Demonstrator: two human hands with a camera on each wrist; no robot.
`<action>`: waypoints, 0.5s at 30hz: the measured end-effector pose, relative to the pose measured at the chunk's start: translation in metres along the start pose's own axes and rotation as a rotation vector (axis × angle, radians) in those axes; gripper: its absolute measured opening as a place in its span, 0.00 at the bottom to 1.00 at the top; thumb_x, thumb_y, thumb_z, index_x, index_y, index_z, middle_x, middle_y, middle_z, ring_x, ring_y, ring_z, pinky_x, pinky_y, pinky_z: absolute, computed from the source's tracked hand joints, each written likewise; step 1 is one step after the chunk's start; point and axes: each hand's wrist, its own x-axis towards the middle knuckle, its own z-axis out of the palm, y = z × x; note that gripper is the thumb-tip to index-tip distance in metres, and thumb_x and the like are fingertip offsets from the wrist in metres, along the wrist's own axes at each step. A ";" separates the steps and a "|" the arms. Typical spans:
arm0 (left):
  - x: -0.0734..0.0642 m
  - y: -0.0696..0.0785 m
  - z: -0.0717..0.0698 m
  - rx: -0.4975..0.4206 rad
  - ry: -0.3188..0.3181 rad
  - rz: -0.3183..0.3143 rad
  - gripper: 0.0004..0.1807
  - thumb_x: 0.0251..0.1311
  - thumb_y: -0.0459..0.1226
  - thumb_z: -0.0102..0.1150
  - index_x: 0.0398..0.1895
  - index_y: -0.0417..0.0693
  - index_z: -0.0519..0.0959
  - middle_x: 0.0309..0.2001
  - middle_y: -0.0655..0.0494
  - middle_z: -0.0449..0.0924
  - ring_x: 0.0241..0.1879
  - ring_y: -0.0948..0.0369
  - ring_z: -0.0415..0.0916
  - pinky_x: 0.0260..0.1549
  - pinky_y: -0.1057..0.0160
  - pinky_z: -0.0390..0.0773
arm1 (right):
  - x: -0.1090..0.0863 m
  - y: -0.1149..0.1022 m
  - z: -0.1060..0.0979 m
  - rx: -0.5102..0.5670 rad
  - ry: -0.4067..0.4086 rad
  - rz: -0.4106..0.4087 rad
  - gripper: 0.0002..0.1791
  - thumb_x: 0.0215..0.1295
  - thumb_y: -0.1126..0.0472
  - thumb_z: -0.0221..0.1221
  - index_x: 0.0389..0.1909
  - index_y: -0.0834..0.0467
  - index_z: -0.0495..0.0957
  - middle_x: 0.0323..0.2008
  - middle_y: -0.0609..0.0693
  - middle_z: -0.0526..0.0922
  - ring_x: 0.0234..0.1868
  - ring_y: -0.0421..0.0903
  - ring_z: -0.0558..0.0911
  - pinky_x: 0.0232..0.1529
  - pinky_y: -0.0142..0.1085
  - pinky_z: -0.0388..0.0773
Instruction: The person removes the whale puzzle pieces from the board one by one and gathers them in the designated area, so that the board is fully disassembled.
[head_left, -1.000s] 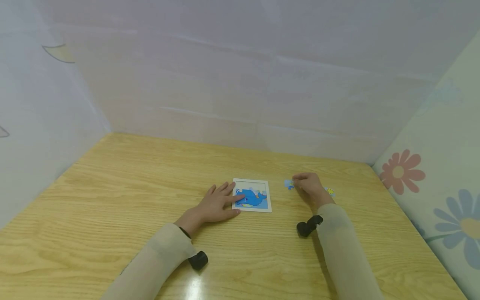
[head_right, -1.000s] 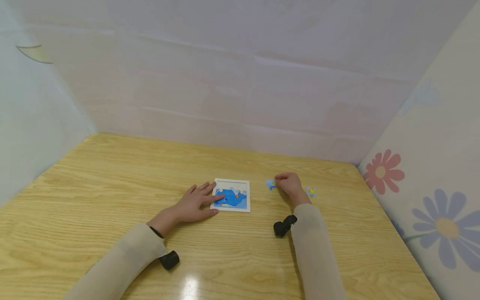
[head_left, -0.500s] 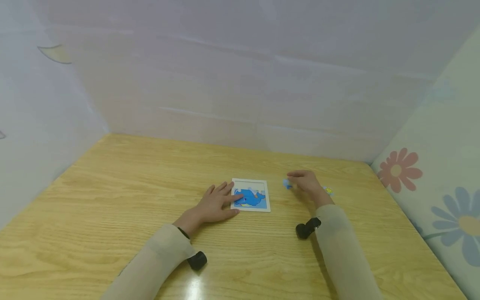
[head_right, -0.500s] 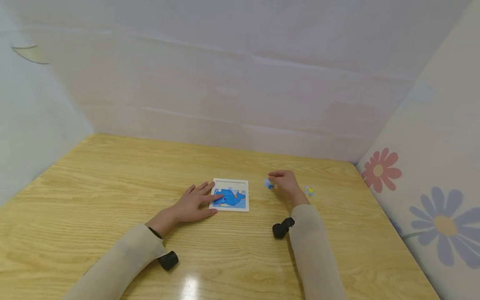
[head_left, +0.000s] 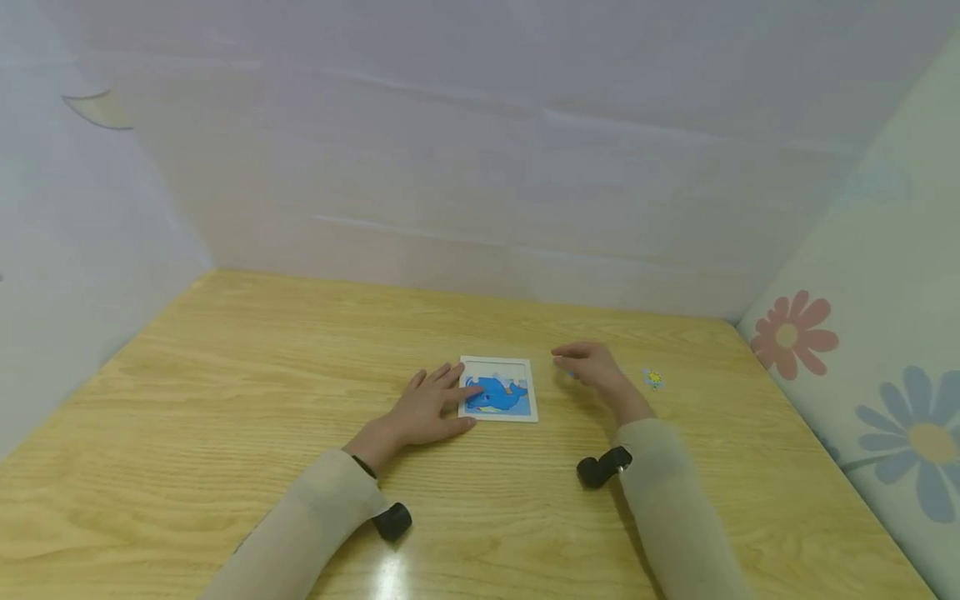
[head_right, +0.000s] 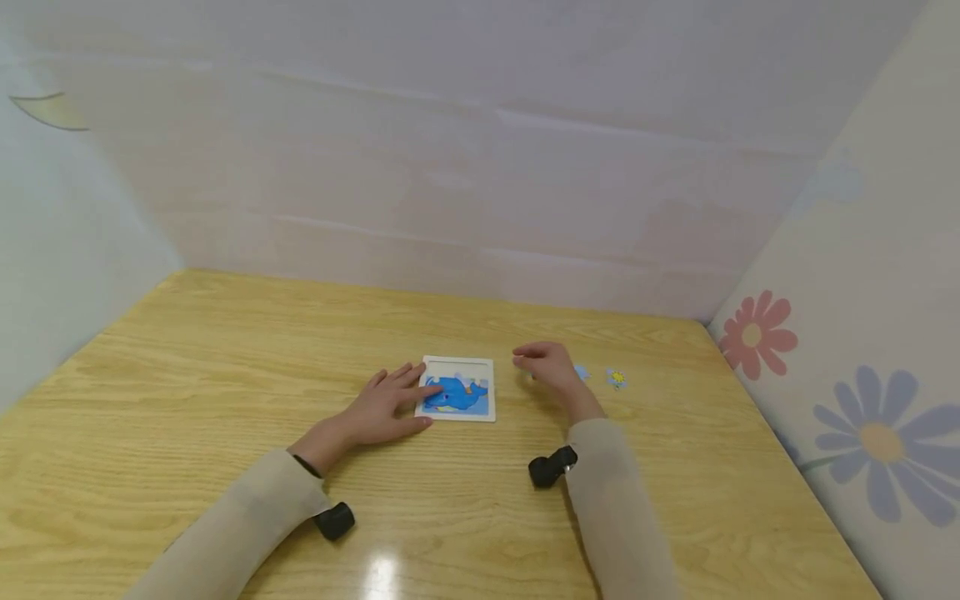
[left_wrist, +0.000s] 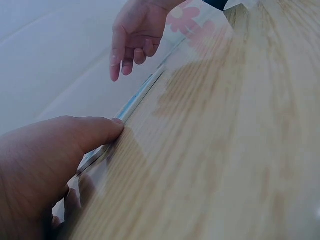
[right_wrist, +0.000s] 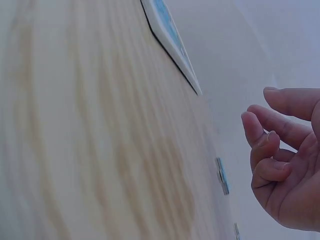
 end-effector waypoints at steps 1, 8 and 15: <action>0.000 -0.001 0.000 -0.001 0.001 -0.001 0.29 0.55 0.55 0.46 0.60 0.59 0.63 0.64 0.46 0.47 0.63 0.49 0.40 0.54 0.43 0.38 | 0.000 0.000 0.002 0.009 -0.001 -0.003 0.18 0.58 0.59 0.54 0.48 0.65 0.73 0.41 0.54 0.75 0.28 0.47 0.70 0.30 0.37 0.67; 0.000 -0.001 -0.001 -0.017 0.019 0.000 0.30 0.54 0.55 0.47 0.60 0.57 0.63 0.64 0.45 0.47 0.62 0.47 0.41 0.53 0.42 0.39 | 0.001 0.000 0.016 -0.002 -0.018 -0.016 0.17 0.58 0.60 0.54 0.46 0.64 0.74 0.41 0.54 0.76 0.31 0.50 0.70 0.31 0.38 0.68; -0.002 0.003 -0.002 -0.021 0.034 0.015 0.30 0.53 0.53 0.49 0.60 0.55 0.63 0.64 0.46 0.49 0.63 0.48 0.41 0.53 0.40 0.38 | 0.000 0.000 0.026 0.033 -0.034 -0.016 0.16 0.56 0.61 0.55 0.45 0.64 0.75 0.34 0.54 0.75 0.22 0.44 0.69 0.25 0.35 0.67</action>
